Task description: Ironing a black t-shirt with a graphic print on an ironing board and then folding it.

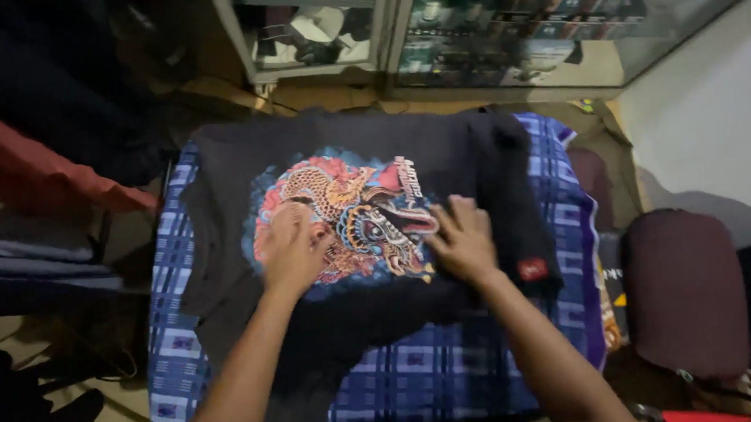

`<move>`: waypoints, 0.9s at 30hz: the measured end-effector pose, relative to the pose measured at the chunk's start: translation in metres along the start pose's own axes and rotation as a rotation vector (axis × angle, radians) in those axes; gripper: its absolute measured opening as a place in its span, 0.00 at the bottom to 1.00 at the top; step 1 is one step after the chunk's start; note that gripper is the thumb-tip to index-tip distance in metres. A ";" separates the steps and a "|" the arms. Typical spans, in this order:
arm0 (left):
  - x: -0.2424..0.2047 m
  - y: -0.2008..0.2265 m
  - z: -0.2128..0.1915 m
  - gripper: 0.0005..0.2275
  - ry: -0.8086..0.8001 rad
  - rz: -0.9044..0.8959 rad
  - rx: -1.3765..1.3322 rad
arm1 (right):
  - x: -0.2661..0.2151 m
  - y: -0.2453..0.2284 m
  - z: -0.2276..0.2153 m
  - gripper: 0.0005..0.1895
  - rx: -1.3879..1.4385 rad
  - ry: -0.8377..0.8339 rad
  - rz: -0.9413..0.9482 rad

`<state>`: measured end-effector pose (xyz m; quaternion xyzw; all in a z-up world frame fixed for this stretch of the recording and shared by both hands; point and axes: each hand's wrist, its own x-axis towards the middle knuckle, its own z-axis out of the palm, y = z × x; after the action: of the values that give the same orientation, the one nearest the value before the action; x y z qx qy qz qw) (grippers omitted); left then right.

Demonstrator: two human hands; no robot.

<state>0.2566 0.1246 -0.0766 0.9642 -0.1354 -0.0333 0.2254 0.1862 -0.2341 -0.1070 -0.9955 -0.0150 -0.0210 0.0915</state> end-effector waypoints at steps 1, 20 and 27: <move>-0.030 -0.013 -0.006 0.30 0.216 0.073 0.136 | -0.016 0.020 -0.011 0.34 0.013 0.085 0.064; -0.290 -0.035 -0.036 0.21 0.402 -0.812 -0.611 | -0.157 0.131 -0.054 0.16 1.364 0.411 1.093; -0.353 -0.147 -0.044 0.22 0.352 -0.967 -0.590 | -0.249 0.131 -0.026 0.22 1.336 0.188 0.987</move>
<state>-0.0410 0.3673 -0.1007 0.8041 0.3735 -0.0078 0.4625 -0.0588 -0.3742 -0.1160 -0.6182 0.4212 -0.0482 0.6619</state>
